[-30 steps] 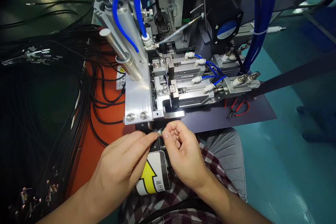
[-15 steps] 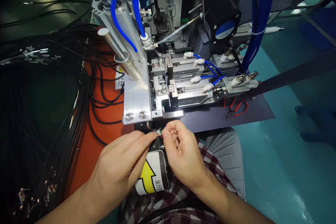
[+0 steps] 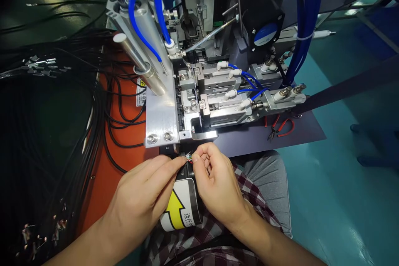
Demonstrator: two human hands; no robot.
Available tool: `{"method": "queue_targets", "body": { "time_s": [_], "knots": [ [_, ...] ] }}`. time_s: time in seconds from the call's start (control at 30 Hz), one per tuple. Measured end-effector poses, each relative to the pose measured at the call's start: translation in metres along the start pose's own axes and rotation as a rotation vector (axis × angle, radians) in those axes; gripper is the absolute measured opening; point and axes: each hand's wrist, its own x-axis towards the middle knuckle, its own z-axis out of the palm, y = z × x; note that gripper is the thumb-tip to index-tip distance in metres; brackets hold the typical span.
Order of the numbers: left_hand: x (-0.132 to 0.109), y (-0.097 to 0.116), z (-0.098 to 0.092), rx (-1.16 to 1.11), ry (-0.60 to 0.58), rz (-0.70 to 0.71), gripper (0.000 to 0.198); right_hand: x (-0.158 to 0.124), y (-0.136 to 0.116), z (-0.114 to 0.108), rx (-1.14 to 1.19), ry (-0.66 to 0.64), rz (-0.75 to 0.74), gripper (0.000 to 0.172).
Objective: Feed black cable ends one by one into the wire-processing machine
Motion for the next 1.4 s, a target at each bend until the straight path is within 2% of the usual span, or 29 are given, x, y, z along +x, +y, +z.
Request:
{"method": "queue_targets", "body": {
  "time_s": [0.17, 0.3, 0.83, 1.13, 1.4],
  "knots": [
    [-0.001, 0.001, 0.0, -0.019, -0.002, -0.004, 0.028, 0.002, -0.005, -0.006, 0.153, -0.035, 0.07, 0.017],
    [0.0, 0.001, 0.0, -0.018, -0.01, -0.01, 0.027, 0.001, -0.007, -0.008, 0.167, -0.062, 0.091, 0.018],
    [-0.001, -0.001, 0.001, -0.032, -0.011, -0.018, 0.026, -0.003, -0.002, -0.002, 0.117, -0.039, -0.024, 0.014],
    [0.001, -0.001, 0.0, -0.029, -0.007, -0.002, 0.028, 0.001, 0.001, -0.003, 0.152, -0.048, 0.036, 0.016],
    [-0.001, -0.002, 0.001, -0.029, 0.001, -0.008, 0.028, 0.007, -0.009, -0.007, 0.196, -0.07, 0.122, 0.024]
  ]
}}
